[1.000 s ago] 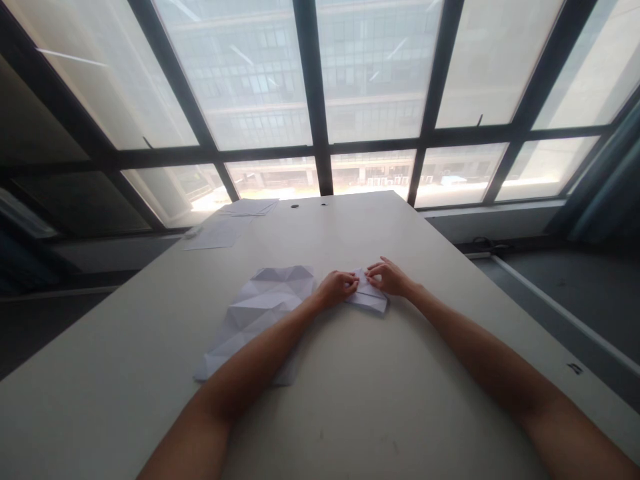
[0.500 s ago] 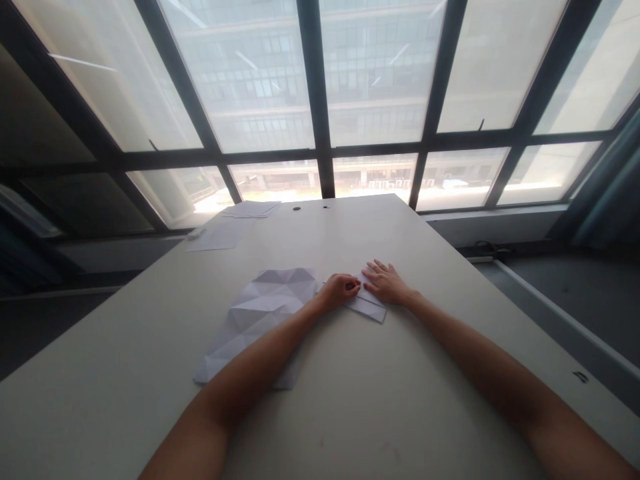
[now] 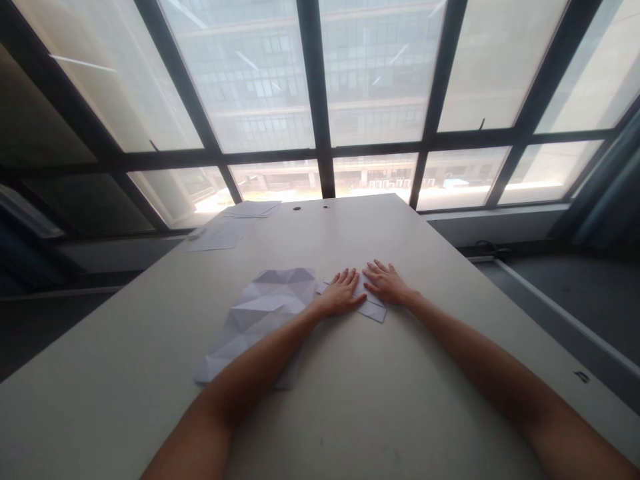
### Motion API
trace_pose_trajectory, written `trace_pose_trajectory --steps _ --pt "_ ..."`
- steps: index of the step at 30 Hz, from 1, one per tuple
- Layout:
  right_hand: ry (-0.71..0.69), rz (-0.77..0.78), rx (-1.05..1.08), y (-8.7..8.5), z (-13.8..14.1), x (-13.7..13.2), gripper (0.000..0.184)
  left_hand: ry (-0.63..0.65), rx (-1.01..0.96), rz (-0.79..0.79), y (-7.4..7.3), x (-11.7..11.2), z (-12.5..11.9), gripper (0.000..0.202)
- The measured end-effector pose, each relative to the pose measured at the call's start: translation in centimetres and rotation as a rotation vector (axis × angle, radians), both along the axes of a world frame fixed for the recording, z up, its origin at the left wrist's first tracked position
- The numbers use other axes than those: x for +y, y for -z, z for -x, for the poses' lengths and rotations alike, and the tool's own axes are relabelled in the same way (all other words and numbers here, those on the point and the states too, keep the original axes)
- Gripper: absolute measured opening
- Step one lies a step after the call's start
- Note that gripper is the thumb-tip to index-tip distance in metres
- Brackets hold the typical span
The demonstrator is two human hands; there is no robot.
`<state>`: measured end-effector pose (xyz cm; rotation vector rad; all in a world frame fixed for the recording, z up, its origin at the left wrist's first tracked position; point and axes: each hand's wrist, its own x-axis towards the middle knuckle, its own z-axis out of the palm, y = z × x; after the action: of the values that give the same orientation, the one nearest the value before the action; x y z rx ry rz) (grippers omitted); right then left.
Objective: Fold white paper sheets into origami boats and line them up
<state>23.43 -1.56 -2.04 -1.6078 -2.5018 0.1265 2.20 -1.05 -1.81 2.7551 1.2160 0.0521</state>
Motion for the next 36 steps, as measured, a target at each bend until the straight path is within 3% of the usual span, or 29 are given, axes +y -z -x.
trace_pose_trajectory --steps 7,10,16,23,27,36 --pt "-0.005 0.0 -0.007 0.0 0.4 -0.1 0.056 -0.314 0.046 0.011 0.1 -1.0 0.0 0.108" --pt "-0.003 0.006 -0.009 0.1 0.4 0.0 0.056 -0.36 0.05 -0.004 0.5 -1.0 0.0 0.112" --pt "0.007 -0.017 -0.011 -0.1 0.5 -0.1 0.053 -0.257 0.002 -0.043 0.5 -0.3 0.5 0.099" --pt "0.066 -0.097 -0.03 -0.7 0.7 -0.7 0.041 0.052 -0.072 -0.002 0.0 0.4 0.8 0.066" --pt "0.07 -0.131 -0.01 -0.7 0.5 -0.7 0.04 0.177 -0.109 0.022 0.2 0.7 0.8 0.056" --pt "-0.05 -0.11 0.087 -0.3 0.2 -0.4 0.04 0.175 -0.118 0.011 0.2 0.5 0.6 0.059"
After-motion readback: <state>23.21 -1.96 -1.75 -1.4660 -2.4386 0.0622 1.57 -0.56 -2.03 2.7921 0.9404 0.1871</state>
